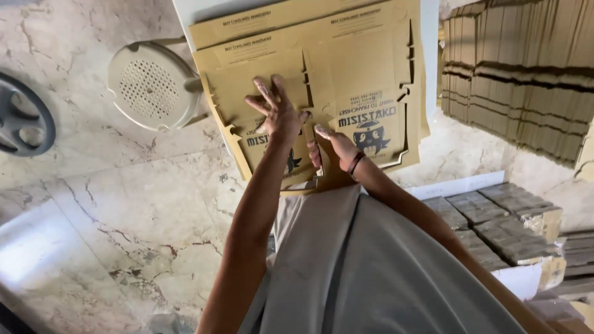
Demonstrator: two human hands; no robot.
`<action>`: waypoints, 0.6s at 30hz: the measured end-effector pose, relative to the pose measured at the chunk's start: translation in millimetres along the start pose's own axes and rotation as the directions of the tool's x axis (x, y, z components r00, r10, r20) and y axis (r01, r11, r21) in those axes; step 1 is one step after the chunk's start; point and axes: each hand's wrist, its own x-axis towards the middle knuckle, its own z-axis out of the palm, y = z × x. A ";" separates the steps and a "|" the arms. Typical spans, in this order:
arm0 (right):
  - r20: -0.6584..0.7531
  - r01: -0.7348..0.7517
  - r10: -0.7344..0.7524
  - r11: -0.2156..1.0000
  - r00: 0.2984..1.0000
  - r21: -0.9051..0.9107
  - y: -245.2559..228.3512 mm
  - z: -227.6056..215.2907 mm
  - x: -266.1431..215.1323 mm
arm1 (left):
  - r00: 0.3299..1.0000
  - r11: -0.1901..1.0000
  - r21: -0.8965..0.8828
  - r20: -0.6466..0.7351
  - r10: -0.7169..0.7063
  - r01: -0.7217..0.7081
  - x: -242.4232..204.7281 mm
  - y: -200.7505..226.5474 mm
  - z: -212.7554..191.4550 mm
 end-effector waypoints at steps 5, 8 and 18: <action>-0.114 -0.167 0.133 0.910 0.984 -0.379 -3.9 9.1 -5.7 | 0.973 0.965 -0.141 -0.103 0.207 -0.220 -43.6 -22.5 -46.1; -0.151 -0.324 0.312 0.636 0.938 -0.700 -45.5 20.7 -29.5 | 0.970 0.863 -0.446 -0.152 0.189 -0.238 -51.2 -61.3 5.8; -0.053 -0.151 0.424 0.202 0.904 -0.968 -109.7 5.8 -39.1 | 0.942 0.386 -0.889 0.314 0.121 0.247 -105.5 -6.8 -2.6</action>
